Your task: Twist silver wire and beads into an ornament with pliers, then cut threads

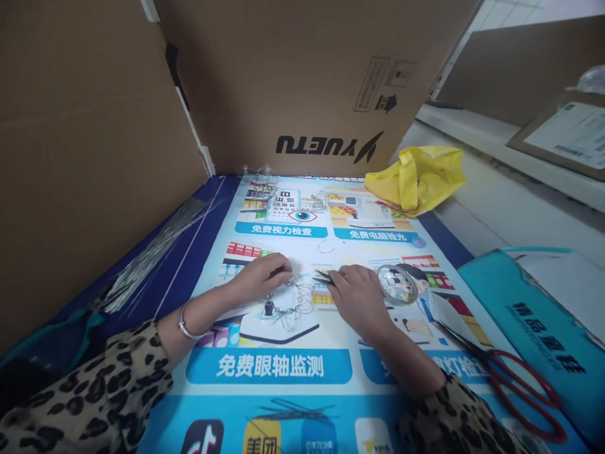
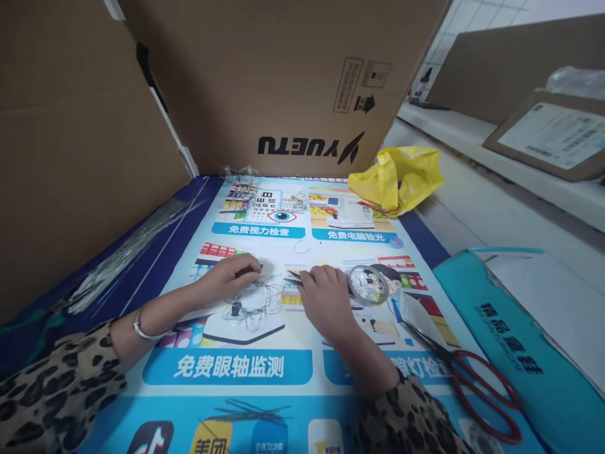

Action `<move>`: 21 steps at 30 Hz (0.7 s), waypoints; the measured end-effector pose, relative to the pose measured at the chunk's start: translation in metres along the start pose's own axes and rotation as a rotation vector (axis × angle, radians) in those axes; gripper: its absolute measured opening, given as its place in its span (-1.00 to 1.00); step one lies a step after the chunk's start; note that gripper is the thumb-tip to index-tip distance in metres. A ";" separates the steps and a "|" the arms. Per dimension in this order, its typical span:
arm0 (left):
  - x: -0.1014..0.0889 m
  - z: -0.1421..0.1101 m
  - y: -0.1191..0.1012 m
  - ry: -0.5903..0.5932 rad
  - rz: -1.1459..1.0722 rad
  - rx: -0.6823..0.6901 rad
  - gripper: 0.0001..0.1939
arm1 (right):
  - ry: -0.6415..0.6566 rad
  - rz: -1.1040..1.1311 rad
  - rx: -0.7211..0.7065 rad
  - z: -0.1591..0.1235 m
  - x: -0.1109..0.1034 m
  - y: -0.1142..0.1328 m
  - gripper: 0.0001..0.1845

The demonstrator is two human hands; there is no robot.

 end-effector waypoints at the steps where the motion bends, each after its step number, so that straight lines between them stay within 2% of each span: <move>1: -0.002 -0.001 0.001 -0.019 -0.031 -0.009 -0.88 | -0.005 0.020 0.003 0.000 -0.001 0.001 -0.72; 6: -0.014 -0.012 0.012 -0.169 -0.134 -0.073 -0.82 | -0.123 0.207 -0.028 -0.005 -0.006 0.005 -0.77; 9: -0.021 -0.022 0.021 -0.203 -0.188 -0.112 -0.83 | -0.194 0.354 -0.057 -0.002 -0.009 0.010 -0.78; 15: -0.020 -0.038 0.032 -0.079 -0.263 -0.129 -0.88 | -0.099 0.532 -0.059 0.021 -0.008 0.024 -0.78; 21: -0.020 -0.038 0.023 0.084 -0.129 -0.031 -0.83 | -0.044 0.558 -0.140 0.030 0.004 0.032 -0.67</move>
Point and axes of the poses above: each hand's wrist, its own z-axis towards the middle knuckle, its own x-axis out of the palm, y = z × x, the point moved 4 cm from there along z, towards the middle knuckle, and after that the axes turned 1 degree about y, right-handed, at the moved point
